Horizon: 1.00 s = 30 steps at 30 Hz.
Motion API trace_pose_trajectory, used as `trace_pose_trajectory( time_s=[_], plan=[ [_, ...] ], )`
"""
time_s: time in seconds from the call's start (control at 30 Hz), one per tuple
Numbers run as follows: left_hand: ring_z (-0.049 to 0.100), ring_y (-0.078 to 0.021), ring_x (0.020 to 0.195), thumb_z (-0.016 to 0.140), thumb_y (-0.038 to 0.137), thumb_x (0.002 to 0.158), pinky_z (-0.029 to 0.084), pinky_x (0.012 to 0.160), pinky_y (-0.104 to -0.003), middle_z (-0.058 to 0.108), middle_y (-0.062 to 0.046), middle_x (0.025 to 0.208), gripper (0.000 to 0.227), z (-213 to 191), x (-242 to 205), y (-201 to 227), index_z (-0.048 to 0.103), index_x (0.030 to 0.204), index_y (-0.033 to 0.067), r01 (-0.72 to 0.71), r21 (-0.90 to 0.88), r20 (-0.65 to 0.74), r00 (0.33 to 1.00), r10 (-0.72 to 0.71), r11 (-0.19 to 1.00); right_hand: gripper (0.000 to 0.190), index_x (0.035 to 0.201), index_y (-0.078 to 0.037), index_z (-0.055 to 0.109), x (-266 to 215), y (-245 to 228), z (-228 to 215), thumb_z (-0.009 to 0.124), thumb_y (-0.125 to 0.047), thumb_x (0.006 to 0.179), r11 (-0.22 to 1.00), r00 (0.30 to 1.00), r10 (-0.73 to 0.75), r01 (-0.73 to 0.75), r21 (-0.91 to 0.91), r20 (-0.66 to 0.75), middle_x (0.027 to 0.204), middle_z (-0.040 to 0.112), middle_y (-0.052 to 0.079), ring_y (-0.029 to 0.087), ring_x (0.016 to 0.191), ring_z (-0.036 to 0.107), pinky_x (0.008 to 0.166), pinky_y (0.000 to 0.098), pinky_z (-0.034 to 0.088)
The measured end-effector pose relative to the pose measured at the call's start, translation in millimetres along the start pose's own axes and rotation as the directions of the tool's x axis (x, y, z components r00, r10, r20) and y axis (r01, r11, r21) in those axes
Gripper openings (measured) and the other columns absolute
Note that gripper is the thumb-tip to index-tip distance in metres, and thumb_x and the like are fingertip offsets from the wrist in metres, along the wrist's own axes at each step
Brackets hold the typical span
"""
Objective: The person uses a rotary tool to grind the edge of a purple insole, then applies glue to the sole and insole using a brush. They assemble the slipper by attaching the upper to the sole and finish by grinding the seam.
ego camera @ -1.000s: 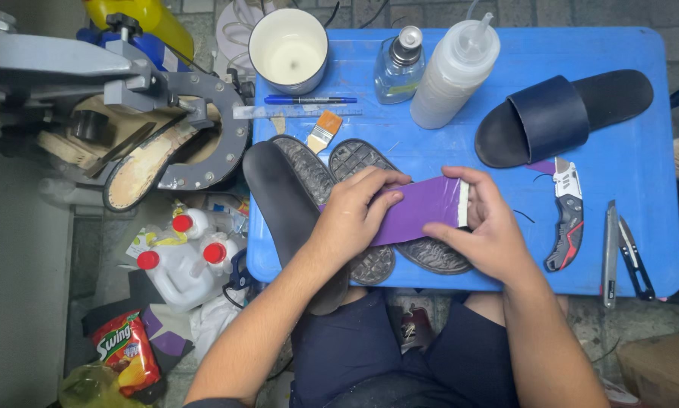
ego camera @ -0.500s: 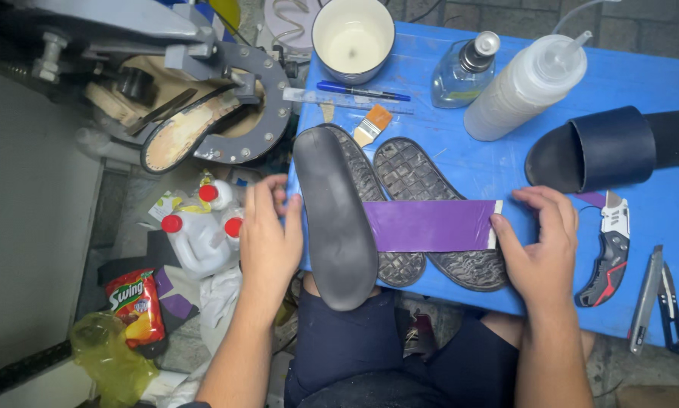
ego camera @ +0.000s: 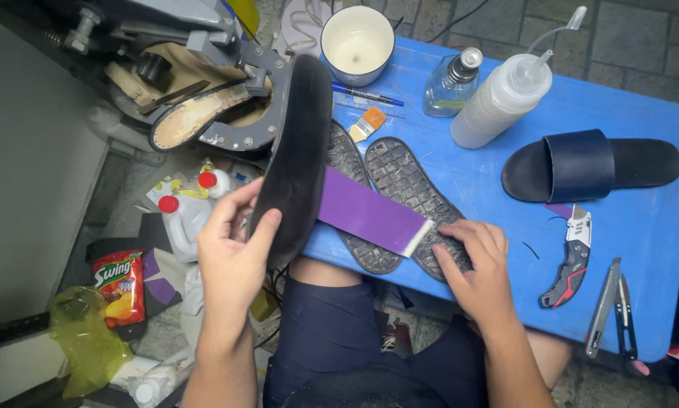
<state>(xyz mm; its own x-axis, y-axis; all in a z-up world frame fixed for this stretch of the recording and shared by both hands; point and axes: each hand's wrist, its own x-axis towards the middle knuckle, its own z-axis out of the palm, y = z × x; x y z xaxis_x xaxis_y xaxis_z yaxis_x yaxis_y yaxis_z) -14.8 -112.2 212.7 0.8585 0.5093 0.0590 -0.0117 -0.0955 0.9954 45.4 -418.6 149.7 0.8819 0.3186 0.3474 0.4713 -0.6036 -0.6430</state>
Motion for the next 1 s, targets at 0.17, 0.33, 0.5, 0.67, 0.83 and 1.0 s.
trace_pose_trajectory(
  time_s=[0.17,0.33,0.5,0.67,0.83,1.0],
  plan=[
    [0.07,-0.0151,0.092,0.079,-0.003,0.088,0.055,0.08,-0.028,0.073,-0.011,0.11,0.026,9,-12,59,0.065,0.109,-0.001,-0.24,0.486,-0.141,0.928,0.346,0.841,0.023,0.108,-0.002,0.071,-10,-8,-3,0.075,-0.009,0.086,0.988,0.999,0.046,-0.049,0.147,0.025,0.113,0.071,0.011,0.027,0.111,0.064,0.101,0.0365,0.049],
    [0.068,-0.0287,0.102,0.079,-0.005,0.082,0.055,0.09,-0.038,0.068,-0.012,0.109,0.028,9,-27,95,0.064,0.104,0.0011,-0.577,0.577,0.184,0.781,0.597,0.578,0.028,0.118,0.002,0.068,-13,-10,4,0.068,-0.01,0.092,0.821,0.963,0.198,-0.264,0.506,0.181,0.121,0.072,0.014,0.022,0.111,0.07,0.099,0.0332,0.054],
    [0.067,-0.0299,0.099,0.077,0.007,0.082,0.049,0.081,-0.041,0.07,-0.011,0.109,0.023,16,-44,81,0.071,0.103,0.0018,-0.81,0.483,0.5,0.567,0.655,0.333,0.045,0.142,0.007,0.049,0,-16,15,0.056,-0.012,0.103,0.271,0.915,0.112,-0.403,0.874,0.387,0.136,0.065,0.021,0.029,0.122,0.065,0.106,0.0406,0.052],
    [0.064,-0.0248,0.103,0.076,0.013,0.091,0.043,0.083,-0.039,0.07,-0.005,0.115,0.013,37,-70,53,0.07,0.102,0.0095,-0.86,0.439,0.601,0.495,0.628,0.258,0.057,0.154,0.002,0.031,16,-35,28,0.056,-0.018,0.107,-0.212,0.932,0.041,-0.343,0.915,0.359,0.143,0.058,0.021,0.028,0.129,0.061,0.11,0.0439,0.05],
    [0.062,-0.0271,0.12,0.081,0.025,0.088,0.047,0.097,-0.042,0.066,-0.008,0.129,0.039,30,-86,55,0.071,0.121,0.0077,-0.741,0.347,0.644,0.634,0.428,0.575,0.056,0.152,0.004,0.036,37,-44,31,0.061,-0.001,0.101,-0.142,0.894,0.198,-0.379,0.915,0.401,0.142,0.057,0.02,0.029,0.13,0.059,0.113,0.0463,0.048],
    [0.051,-0.0368,0.131,0.085,0.043,0.074,0.037,0.111,-0.05,0.055,-0.018,0.139,0.076,2,-56,63,0.056,0.133,0.0055,-0.633,0.48,0.421,0.773,0.474,0.607,0.058,0.153,0.003,0.038,44,-33,17,0.06,0.001,0.099,-0.265,0.895,0.105,-0.395,0.88,0.434,0.142,0.059,0.02,0.029,0.131,0.06,0.113,0.0466,0.048]
  ],
)
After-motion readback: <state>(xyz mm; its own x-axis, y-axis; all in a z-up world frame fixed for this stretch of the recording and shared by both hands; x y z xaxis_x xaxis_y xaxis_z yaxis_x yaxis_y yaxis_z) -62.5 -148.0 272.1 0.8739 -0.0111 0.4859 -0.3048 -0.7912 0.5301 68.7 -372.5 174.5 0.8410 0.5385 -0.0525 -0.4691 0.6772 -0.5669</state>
